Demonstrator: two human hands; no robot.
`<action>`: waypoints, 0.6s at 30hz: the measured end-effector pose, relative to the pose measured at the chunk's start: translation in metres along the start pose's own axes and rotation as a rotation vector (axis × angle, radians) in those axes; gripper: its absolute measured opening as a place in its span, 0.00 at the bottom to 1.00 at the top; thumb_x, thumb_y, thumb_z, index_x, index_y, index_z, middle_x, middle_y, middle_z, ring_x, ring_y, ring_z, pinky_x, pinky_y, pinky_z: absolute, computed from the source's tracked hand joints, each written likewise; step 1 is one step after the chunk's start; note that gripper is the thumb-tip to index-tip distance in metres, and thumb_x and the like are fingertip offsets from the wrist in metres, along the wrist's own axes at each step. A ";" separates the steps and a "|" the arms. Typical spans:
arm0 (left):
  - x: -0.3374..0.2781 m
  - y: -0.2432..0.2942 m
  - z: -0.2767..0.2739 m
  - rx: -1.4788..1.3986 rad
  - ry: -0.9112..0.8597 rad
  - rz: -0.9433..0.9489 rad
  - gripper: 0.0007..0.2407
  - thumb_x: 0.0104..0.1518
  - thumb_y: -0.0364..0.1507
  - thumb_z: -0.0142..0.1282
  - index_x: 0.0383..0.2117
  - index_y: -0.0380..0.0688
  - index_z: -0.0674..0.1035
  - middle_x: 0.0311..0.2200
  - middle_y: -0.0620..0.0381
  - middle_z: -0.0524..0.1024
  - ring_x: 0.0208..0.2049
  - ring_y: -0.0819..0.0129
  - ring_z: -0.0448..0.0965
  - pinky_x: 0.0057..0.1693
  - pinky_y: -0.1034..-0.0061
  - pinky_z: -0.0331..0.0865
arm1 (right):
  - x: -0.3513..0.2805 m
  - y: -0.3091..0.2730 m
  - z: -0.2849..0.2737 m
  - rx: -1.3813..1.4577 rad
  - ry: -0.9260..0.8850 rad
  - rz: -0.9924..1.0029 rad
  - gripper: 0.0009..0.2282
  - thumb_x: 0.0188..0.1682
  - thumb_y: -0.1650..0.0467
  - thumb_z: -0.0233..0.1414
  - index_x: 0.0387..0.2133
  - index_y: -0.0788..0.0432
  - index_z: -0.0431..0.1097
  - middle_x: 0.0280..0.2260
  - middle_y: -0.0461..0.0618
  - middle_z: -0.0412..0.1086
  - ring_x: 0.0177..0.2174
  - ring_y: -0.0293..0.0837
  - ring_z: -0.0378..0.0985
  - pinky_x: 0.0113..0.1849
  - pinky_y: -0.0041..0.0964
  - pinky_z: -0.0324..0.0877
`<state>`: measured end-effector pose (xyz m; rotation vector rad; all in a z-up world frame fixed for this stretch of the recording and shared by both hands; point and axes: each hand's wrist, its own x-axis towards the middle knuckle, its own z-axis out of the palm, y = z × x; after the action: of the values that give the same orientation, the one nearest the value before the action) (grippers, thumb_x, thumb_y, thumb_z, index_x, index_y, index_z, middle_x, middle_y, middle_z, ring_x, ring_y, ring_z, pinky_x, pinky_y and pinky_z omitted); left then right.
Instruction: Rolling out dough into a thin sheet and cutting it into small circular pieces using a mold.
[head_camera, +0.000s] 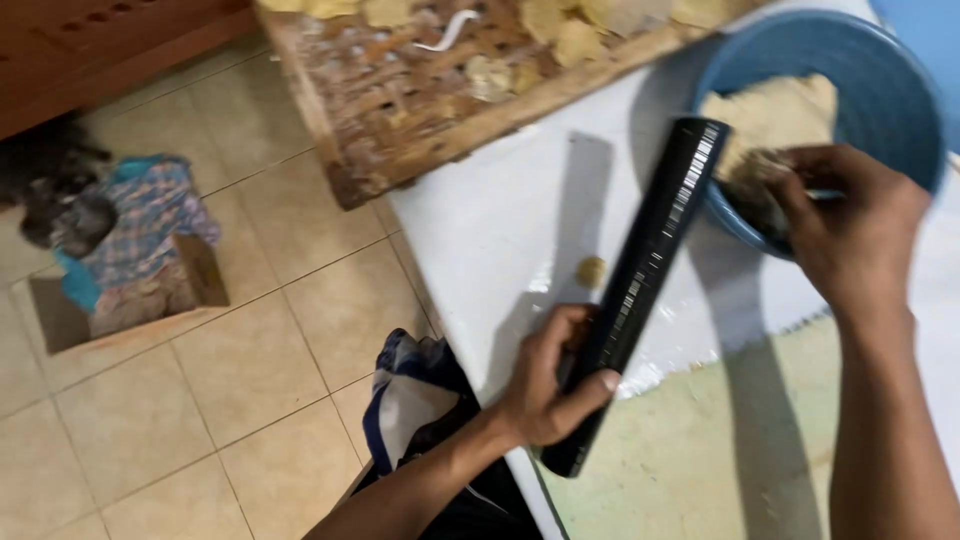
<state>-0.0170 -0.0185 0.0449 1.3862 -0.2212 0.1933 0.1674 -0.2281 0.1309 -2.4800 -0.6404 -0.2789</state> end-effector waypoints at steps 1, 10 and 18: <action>0.000 0.000 0.000 0.010 -0.004 0.004 0.19 0.58 0.42 0.50 0.45 0.39 0.66 0.28 0.58 0.71 0.22 0.68 0.71 0.28 0.74 0.69 | 0.000 0.002 0.001 -0.040 0.016 -0.005 0.05 0.59 0.86 0.60 0.46 0.80 0.75 0.40 0.68 0.74 0.33 0.53 0.78 0.36 0.41 0.75; 0.004 0.022 -0.009 0.008 -0.018 -0.046 0.19 0.57 0.35 0.50 0.49 0.34 0.66 0.28 0.59 0.70 0.25 0.69 0.69 0.35 0.75 0.65 | -0.017 0.036 0.018 0.131 0.015 -0.005 0.08 0.64 0.89 0.56 0.50 0.83 0.64 0.51 0.76 0.68 0.47 0.64 0.76 0.50 0.50 0.74; 0.003 0.021 -0.012 -0.026 -0.042 -0.094 0.20 0.56 0.31 0.51 0.51 0.31 0.65 0.30 0.55 0.72 0.27 0.66 0.72 0.38 0.74 0.68 | -0.035 0.124 0.038 0.328 -0.039 0.203 0.08 0.75 0.77 0.46 0.60 0.73 0.58 0.51 0.69 0.60 0.50 0.62 0.71 0.52 0.50 0.71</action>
<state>-0.0188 -0.0030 0.0635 1.3728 -0.1924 0.0836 0.2010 -0.3106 0.0303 -2.2147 -0.4071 -0.0420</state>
